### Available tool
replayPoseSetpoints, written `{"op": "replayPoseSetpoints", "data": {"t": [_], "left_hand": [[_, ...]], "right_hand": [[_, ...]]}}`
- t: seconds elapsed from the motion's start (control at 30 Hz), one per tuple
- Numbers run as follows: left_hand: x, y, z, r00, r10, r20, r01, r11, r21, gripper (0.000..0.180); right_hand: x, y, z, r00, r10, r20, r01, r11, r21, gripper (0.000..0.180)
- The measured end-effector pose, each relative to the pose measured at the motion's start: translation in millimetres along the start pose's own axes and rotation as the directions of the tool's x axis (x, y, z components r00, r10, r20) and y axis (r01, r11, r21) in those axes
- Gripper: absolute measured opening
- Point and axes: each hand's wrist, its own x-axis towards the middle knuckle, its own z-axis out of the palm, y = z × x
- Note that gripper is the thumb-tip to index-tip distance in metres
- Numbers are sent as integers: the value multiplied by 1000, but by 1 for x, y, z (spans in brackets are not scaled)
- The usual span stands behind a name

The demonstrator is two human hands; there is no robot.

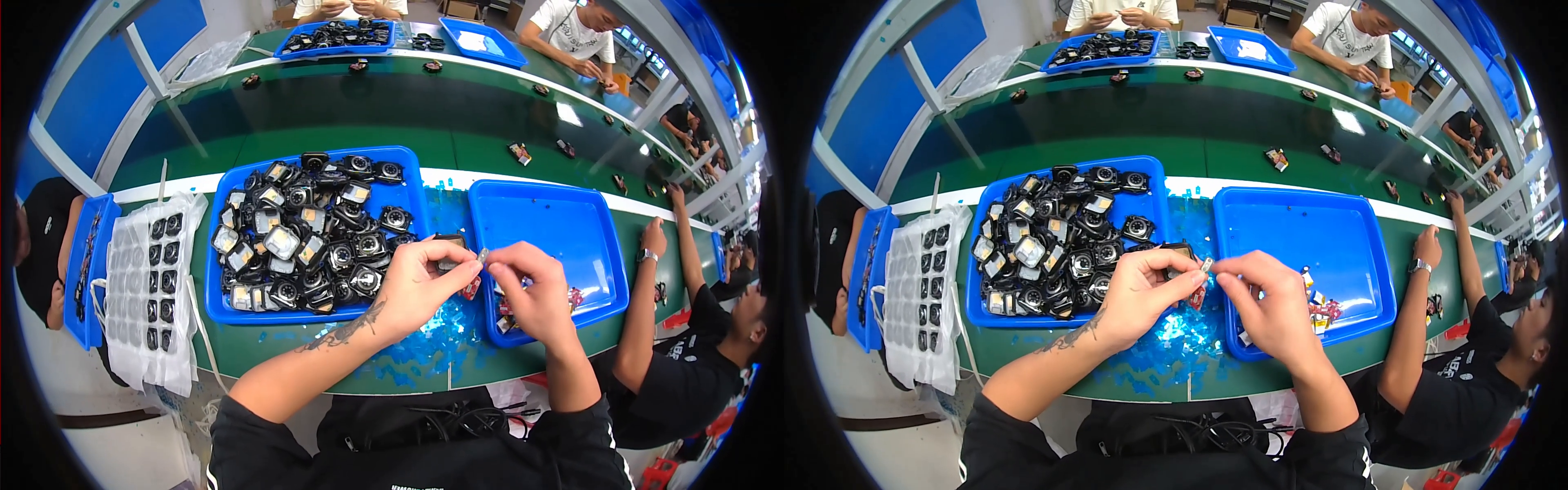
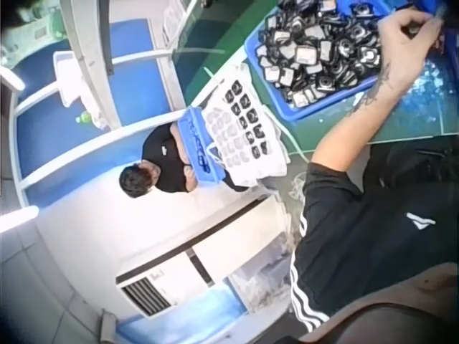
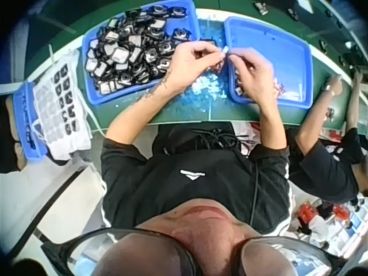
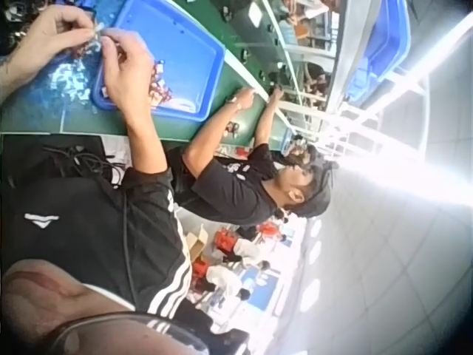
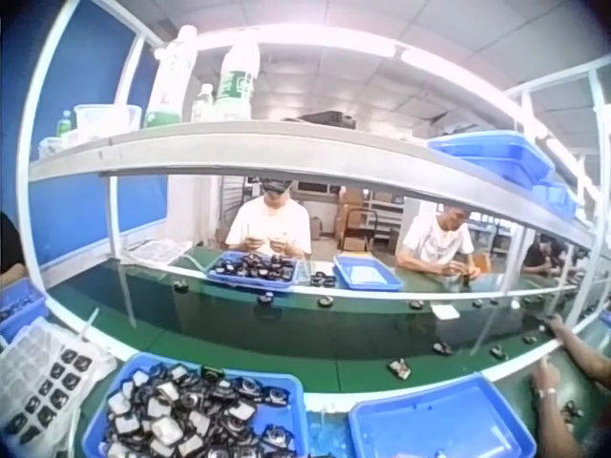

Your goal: Manual assembly of small electronic units, involving attaching batteries and circuit boards into plastic housings.

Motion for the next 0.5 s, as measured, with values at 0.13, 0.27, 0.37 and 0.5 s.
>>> {"op": "replayPoseSetpoints", "data": {"t": [0.13,0.27,0.37,0.5], "left_hand": [[-1,1,1,995,-52,87,60,994,-90,11],[0,0,3,995,-1,96,9,997,-74,24],[2,-4,1,995,77,62,-77,997,-9,41],[0,-6,1,986,168,18,-169,984,53,47]], "right_hand": [[4,9,3,1000,-2,-24,11,929,371,15],[-2,13,-4,996,-14,-91,66,794,604,12],[-6,4,-5,971,35,-236,111,808,579,12],[1,-10,1,968,-31,-249,79,979,187,12]]}}
